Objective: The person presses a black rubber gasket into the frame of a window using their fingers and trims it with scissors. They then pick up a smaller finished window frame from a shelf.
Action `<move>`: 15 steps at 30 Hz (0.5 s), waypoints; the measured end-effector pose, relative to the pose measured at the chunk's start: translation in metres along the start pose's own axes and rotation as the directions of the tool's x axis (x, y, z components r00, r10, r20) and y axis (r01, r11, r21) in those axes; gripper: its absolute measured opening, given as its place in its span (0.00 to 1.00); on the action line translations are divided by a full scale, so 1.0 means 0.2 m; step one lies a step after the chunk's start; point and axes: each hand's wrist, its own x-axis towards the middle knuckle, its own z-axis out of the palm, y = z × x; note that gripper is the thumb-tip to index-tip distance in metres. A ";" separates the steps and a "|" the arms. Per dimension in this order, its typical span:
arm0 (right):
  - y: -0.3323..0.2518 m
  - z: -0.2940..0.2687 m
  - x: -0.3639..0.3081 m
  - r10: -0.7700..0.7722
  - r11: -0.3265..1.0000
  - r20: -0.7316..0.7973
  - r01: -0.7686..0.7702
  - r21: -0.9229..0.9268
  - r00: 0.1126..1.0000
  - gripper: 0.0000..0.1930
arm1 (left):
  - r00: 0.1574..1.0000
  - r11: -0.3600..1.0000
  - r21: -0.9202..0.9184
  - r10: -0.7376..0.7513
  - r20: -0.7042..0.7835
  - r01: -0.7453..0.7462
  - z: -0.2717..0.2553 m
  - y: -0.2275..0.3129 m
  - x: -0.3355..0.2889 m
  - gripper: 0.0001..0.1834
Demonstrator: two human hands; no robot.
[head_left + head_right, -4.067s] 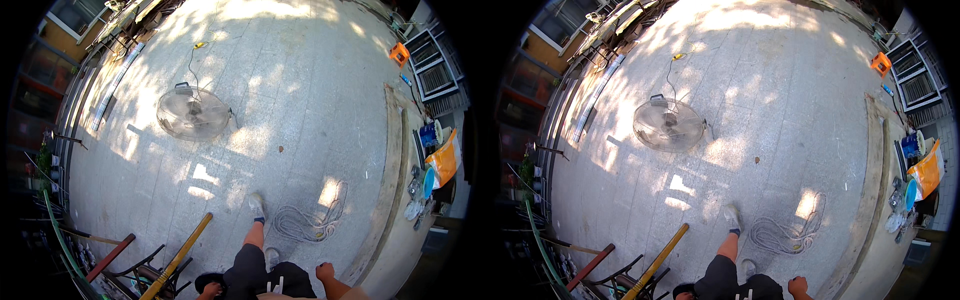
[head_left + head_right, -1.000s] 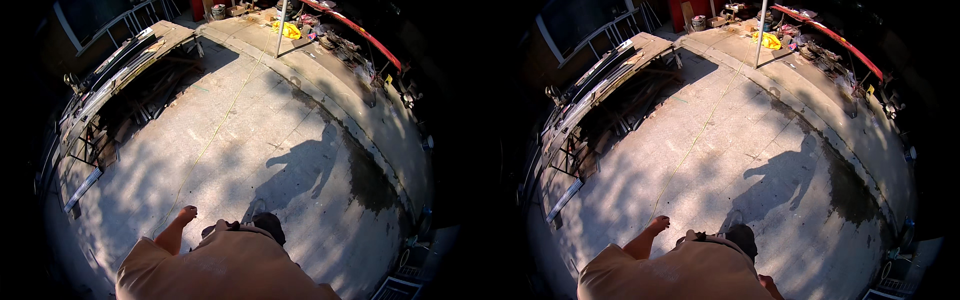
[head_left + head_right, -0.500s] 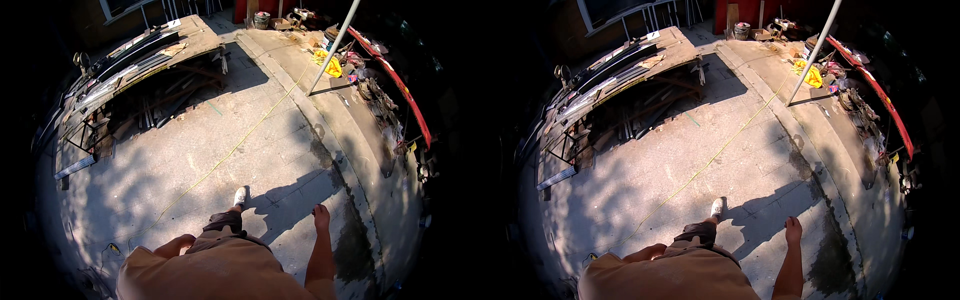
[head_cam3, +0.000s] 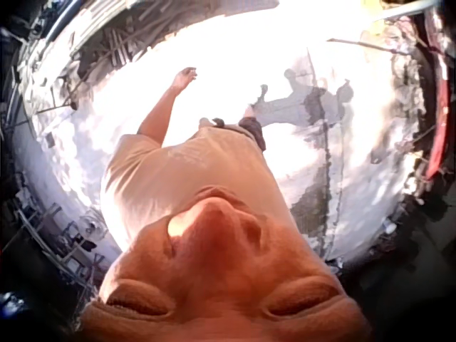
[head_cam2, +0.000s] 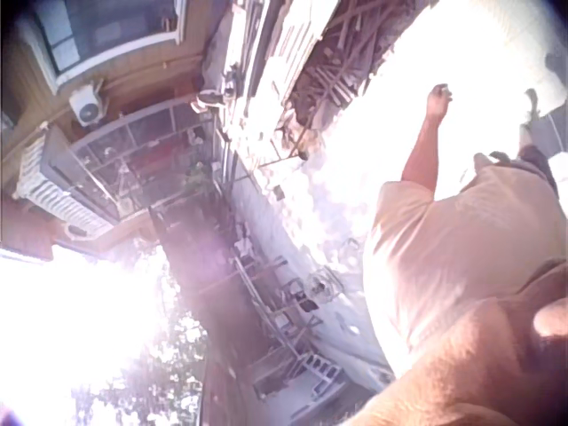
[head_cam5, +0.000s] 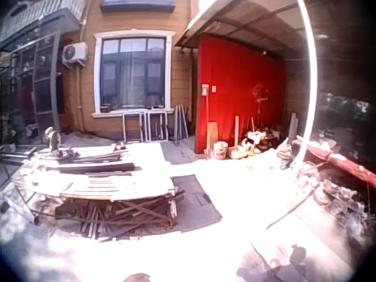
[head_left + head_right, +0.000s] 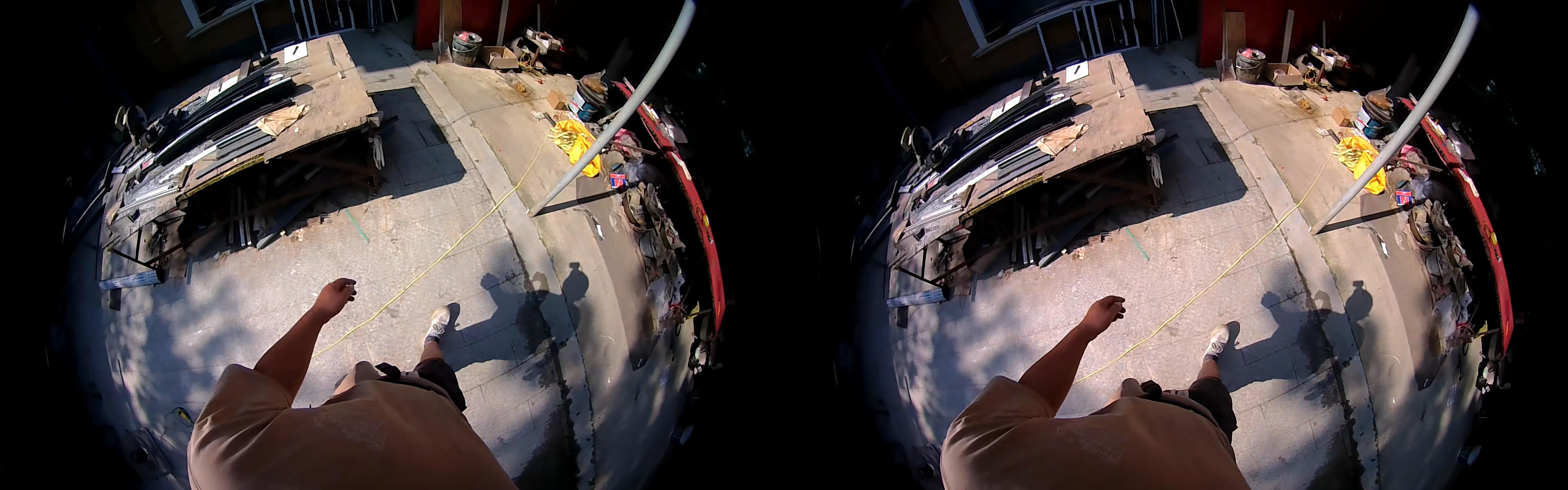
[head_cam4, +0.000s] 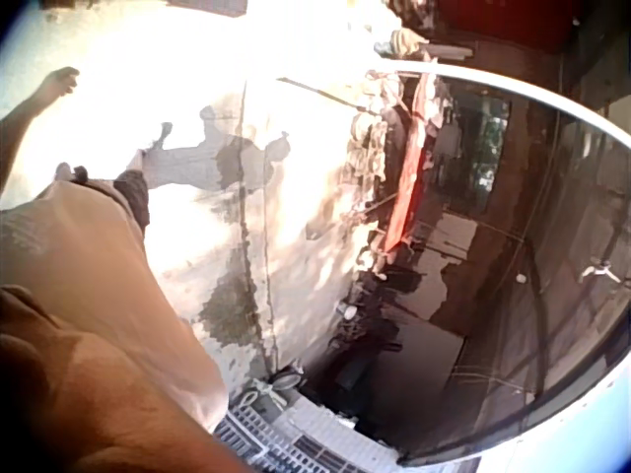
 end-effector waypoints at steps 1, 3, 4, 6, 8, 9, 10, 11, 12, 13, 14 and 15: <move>-0.17 -0.08 0.02 0.014 0.999 -0.001 -0.014 0.035 1.000 0.18 | 0.998 0.998 -0.006 -0.066 -0.015 0.066 0.02 -0.07 0.09 0.20; -0.57 -0.26 0.11 0.007 0.992 0.020 -0.010 0.128 1.000 0.18 | 0.968 0.966 0.078 -0.242 -0.063 0.247 0.03 -0.30 0.19 0.21; -0.80 -0.37 0.18 -0.017 0.981 0.044 0.008 0.196 0.999 0.18 | 0.941 0.936 0.106 -0.329 -0.078 0.336 0.02 -0.45 0.16 0.22; -1.34 -0.61 0.34 -0.101 0.943 0.117 0.058 0.328 0.988 0.18 | 0.739 0.723 0.181 -0.673 -0.032 0.667 0.02 -0.63 0.08 0.18; -2.15 -0.72 0.45 -0.217 0.966 -0.166 0.237 0.105 0.962 0.17 | 0.638 0.611 0.309 -0.770 0.018 0.729 0.05 -0.63 0.14 0.18; -2.58 -0.77 0.43 -0.434 0.899 -0.189 0.412 -0.148 0.881 0.17 | 0.685 0.659 0.254 -0.729 -0.016 0.708 0.04 -0.61 0.13 0.19; -3.04 -0.73 0.23 -0.736 0.638 -0.201 0.564 -0.524 0.646 0.18 | 0.687 0.672 0.162 -0.724 -0.064 0.723 0.06 -0.56 0.13 0.19; -3.33 -0.97 0.41 -0.716 0.652 -0.280 0.469 -0.596 0.640 0.23 | 0.690 0.689 0.032 -0.723 -0.029 0.724 0.14 -0.46 0.20 0.18; -3.66 -1.14 0.52 -0.849 0.498 -0.229 0.576 -0.648 0.476 0.21 | 0.697 0.695 -0.101 -0.717 -0.011 0.712 0.21 -0.37 0.30 0.17; -3.95 -1.51 0.63 -0.881 0.471 -0.374 0.629 -0.619 0.291 0.17 | 0.734 0.729 -0.089 -0.671 0.108 0.679 0.36 -0.32 0.57 0.17; -4.44 -1.14 0.47 -0.815 0.568 -0.152 0.823 -0.021 0.559 0.13 | 0.703 0.697 -0.119 -0.711 0.021 0.707 0.30 -0.25 0.51 0.16; -4.77 -0.96 0.31 -0.772 0.618 -0.234 0.784 -0.060 0.591 0.13 | 0.695 0.694 0.091 -0.719 0.023 0.715 0.31 -0.23 0.58 0.15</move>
